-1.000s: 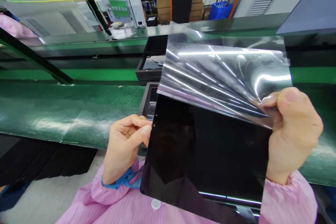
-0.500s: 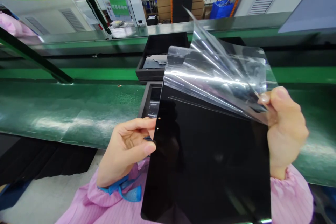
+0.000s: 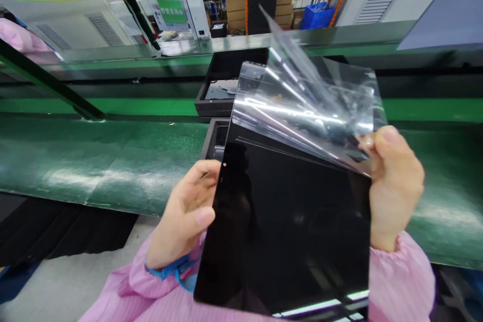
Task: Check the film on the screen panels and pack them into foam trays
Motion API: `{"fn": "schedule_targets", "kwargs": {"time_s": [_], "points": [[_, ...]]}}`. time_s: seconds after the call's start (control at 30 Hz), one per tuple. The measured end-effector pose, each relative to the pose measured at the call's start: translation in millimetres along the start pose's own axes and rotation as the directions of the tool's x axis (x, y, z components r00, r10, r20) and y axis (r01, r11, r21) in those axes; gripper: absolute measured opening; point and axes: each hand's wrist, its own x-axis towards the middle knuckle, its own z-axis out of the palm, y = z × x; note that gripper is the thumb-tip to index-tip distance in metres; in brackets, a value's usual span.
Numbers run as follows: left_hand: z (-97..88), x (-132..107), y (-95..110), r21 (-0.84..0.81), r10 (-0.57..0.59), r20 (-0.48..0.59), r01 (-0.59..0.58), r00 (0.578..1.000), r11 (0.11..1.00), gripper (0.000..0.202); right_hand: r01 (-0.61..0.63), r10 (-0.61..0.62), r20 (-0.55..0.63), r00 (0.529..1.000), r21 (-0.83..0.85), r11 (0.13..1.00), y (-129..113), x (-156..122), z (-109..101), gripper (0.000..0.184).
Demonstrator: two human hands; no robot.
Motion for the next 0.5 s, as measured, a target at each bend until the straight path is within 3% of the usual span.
{"fn": "schedule_targets", "kwargs": {"time_s": [0.07, 0.13, 0.23, 0.3, 0.4, 0.5], "points": [[-3.3, 11, -9, -0.115, -0.03, -0.051, 0.024, 0.998, 0.993, 0.036, -0.123, 0.146, -0.186, 0.972, 0.132, 0.984, -10, -1, 18, 0.026], [-8.6, 23, -15, -0.194, -0.081, -0.112, 0.058, 0.99, 0.979, 0.035, -0.159, 0.195, -0.19, 0.962, 0.188, 0.969, -16, -2, 34, 0.028], [-19.7, 37, -20, -0.218, -0.175, -0.288, 0.114, 0.941, 0.969, 0.048, -0.155, 0.145, 0.076, 0.987, 0.149, 0.977, -15, -3, 45, 0.032], [-28.6, 42, -22, -0.179, -0.222, -0.393, 0.162, 0.892, 0.97, 0.053, -0.154, 0.119, 0.262, 0.958, 0.116, 0.981, -10, -2, 44, 0.035], [-42.1, 44, -26, -0.116, -0.204, -0.453, 0.169, 0.868, 0.979, 0.046, -0.167, 0.101, 0.504, 0.858, 0.089, 0.982, -6, -2, 38, 0.033], [-53.8, 40, -33, -0.073, -0.149, -0.468, 0.13, 0.871, 0.989, 0.031, -0.177, 0.065, 0.692, 0.719, 0.091, 0.98, -4, -5, 30, 0.027]]}}
